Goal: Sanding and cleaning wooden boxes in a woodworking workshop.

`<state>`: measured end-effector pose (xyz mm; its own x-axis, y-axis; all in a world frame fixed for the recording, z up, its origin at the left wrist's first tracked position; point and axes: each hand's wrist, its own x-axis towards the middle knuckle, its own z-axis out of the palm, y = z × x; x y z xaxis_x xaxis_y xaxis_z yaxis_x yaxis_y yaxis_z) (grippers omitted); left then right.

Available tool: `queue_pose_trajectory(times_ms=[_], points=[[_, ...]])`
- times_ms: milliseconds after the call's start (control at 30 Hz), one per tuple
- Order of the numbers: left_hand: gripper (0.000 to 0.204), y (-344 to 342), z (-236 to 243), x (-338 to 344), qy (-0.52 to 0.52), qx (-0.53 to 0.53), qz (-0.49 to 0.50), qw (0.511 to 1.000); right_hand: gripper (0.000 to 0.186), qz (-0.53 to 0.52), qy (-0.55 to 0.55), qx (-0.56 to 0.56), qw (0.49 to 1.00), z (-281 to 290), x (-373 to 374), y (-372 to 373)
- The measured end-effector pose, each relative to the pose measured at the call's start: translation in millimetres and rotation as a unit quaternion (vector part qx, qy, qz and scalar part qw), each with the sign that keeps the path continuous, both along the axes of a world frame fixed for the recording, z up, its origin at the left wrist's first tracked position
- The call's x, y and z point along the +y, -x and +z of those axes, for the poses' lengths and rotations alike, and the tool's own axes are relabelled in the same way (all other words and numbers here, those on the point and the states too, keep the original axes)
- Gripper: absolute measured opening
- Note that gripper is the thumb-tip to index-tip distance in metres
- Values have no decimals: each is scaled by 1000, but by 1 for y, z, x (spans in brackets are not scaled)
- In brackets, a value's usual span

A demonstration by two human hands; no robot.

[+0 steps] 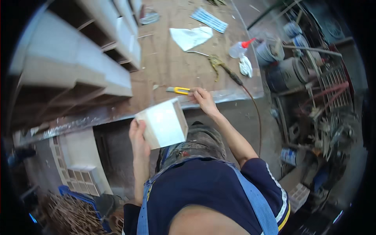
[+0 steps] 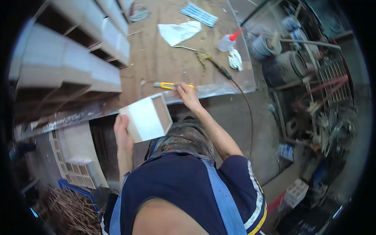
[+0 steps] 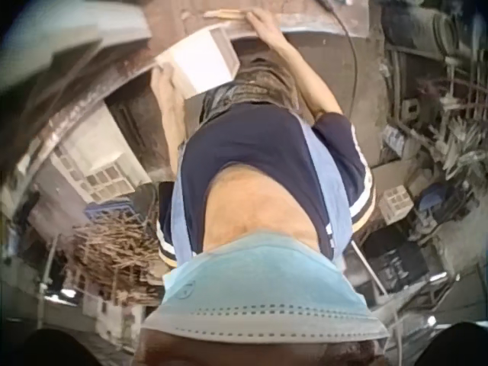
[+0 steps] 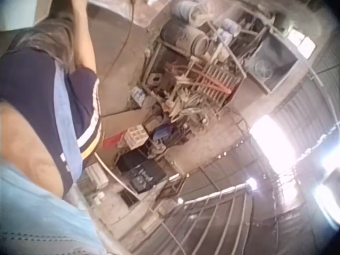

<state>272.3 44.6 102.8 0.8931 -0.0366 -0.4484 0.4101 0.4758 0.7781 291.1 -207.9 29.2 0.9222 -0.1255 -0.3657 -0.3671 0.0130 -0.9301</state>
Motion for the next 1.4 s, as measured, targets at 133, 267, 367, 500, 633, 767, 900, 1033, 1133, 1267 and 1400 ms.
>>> queue_pose_trajectory(times_ms=[133,267,367,500,633,767,900,1033,1133,1267,1400], points=[[31,-37,5,-20,17,-17,58,998,21,-134,178,-100,970,2,-52,-7],[33,-71,2,-54,21,-35,112,993,18,-179,244,-92,949,-10,-122,-17],[34,-91,0,-73,-8,-43,154,987,15,-64,297,-154,940,2,-133,-29],[36,-112,6,-85,-58,-94,194,975,30,191,322,-246,894,-3,-89,-28],[36,-119,8,-95,-60,-109,219,968,45,290,410,-331,798,-19,-49,-30],[35,-111,10,-100,-49,-97,247,963,56,267,423,-232,834,-35,-62,-34],[32,-108,-15,-102,-41,-83,245,965,57,186,407,-174,877,-28,-99,-43],[35,-110,-29,-108,15,-68,210,975,57,189,420,-152,875,-21,-97,-47],[36,-118,-33,-108,39,-38,168,984,56,183,461,-164,853,-26,-89,-43],[35,-134,-36,-98,17,-41,96,994,47,197,451,-145,858,-16,-85,-42],[35,-150,-42,-92,-26,-33,64,997,24,152,445,-178,864,-17,-94,-55]])
